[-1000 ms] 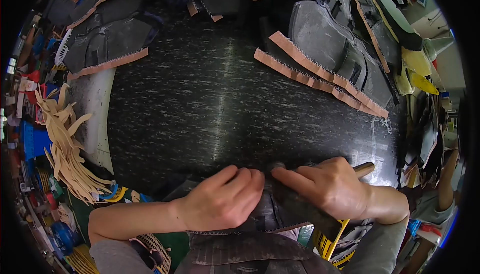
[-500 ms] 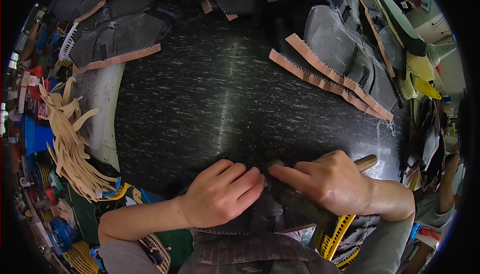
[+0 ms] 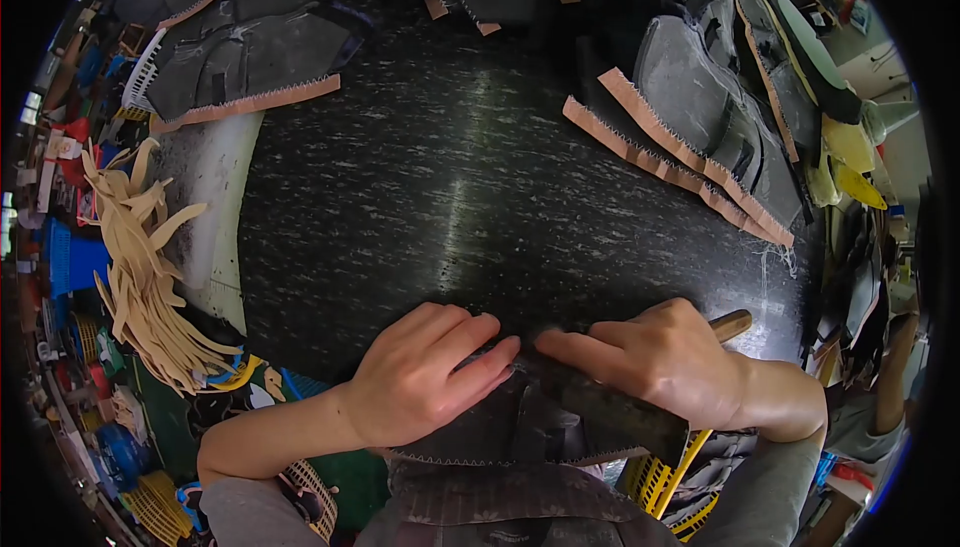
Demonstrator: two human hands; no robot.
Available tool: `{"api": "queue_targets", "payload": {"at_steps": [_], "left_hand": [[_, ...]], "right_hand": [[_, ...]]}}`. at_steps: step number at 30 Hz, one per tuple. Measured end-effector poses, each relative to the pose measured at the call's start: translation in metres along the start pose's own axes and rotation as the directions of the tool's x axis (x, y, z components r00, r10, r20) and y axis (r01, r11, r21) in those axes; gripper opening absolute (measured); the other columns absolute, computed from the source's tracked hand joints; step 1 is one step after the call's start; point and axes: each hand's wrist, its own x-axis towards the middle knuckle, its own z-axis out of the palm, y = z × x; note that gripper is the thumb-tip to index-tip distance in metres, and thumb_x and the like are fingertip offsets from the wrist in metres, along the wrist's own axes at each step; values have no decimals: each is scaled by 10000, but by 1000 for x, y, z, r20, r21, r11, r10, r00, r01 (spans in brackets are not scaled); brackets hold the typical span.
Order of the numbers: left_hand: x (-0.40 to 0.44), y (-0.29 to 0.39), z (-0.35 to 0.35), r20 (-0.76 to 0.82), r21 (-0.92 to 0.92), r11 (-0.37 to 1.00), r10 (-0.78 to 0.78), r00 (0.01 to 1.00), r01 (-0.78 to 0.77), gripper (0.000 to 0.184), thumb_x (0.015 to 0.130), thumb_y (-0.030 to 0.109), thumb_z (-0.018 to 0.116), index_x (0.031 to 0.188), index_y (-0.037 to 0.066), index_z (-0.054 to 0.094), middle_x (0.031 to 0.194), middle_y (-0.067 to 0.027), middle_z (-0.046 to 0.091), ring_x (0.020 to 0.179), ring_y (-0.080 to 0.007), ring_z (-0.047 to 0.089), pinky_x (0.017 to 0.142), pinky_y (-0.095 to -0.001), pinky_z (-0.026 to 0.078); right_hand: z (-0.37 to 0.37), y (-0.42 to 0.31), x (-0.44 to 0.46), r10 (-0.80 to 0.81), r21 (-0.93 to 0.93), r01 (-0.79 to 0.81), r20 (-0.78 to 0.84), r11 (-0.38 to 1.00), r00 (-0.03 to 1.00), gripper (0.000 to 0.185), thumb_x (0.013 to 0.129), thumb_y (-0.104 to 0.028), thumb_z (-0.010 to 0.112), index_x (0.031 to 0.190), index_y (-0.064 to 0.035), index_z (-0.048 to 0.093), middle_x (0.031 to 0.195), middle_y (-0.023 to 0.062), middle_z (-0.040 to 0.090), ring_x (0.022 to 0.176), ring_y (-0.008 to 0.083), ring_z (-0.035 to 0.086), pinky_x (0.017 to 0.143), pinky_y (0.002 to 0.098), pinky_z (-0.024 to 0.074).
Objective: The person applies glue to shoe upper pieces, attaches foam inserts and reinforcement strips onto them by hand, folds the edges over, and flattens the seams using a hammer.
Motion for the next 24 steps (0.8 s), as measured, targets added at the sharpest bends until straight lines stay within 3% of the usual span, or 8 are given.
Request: {"api": "queue_targets", "payload": {"at_steps": [5,7,9,13,15,17,20,24], "left_hand": [[-3,-3,1,-16,-25,1000,14,1000,-14,261,768,115,785,1003,22,720,968,-77,622,834,-219,610,727,-339,500],[-5,-3,3,-32,-11,999,41,999,-41,256,770,117,784,998,22,719,968,-76,623,835,-218,610,732,-340,497],[-4,-3,2,-44,-19,1000,8,999,-8,299,708,111,840,986,43,753,973,-71,647,786,-234,617,675,-341,508],[-5,-3,0,-53,-42,999,-24,998,22,321,705,114,843,1004,45,748,976,-72,649,813,-232,616,715,-346,498],[-5,-6,-14,15,-158,964,-213,977,212,348,702,114,846,1027,47,741,982,-77,652,846,-230,617,761,-358,481],[-8,-9,-18,45,-195,948,-249,967,253,358,711,103,840,1048,50,734,989,-80,654,880,-230,618,792,-369,465],[-14,-9,-12,60,-218,965,-136,989,146,320,729,89,826,1032,41,736,988,-78,654,856,-230,624,777,-362,482],[-16,-4,-6,22,-27,999,39,999,-39,276,726,70,796,992,25,738,989,-78,661,819,-223,632,764,-354,510]], "right_hand": [[-6,0,7,38,1,-38,-18,999,999,257,861,-174,687,1105,-98,665,596,21,541,472,197,600,411,335,471],[4,-2,6,34,5,-34,55,999,998,245,867,-179,686,1096,-96,661,605,24,543,487,201,608,418,336,477],[-1,-3,9,24,0,-24,53,1000,998,248,871,-184,682,1100,-93,655,615,26,545,494,203,611,423,336,482],[-1,-6,13,12,-6,-12,55,1000,998,296,862,-178,675,1143,-88,649,618,26,547,489,204,608,422,338,480],[4,-7,11,5,-32,-2,96,999,995,318,854,-172,674,1158,-85,648,615,26,545,488,204,608,422,339,480],[6,-5,6,36,-2,-36,80,999,996,342,842,-165,676,1172,-78,649,615,27,541,495,202,611,423,339,481],[8,-3,5,33,34,-34,46,999,998,363,835,-163,683,1185,-73,646,620,28,541,498,194,610,424,336,483],[-1,-8,13,20,16,-20,9,1000,1000,406,820,-163,694,1212,-72,638,638,28,550,497,185,610,429,330,487]]}}
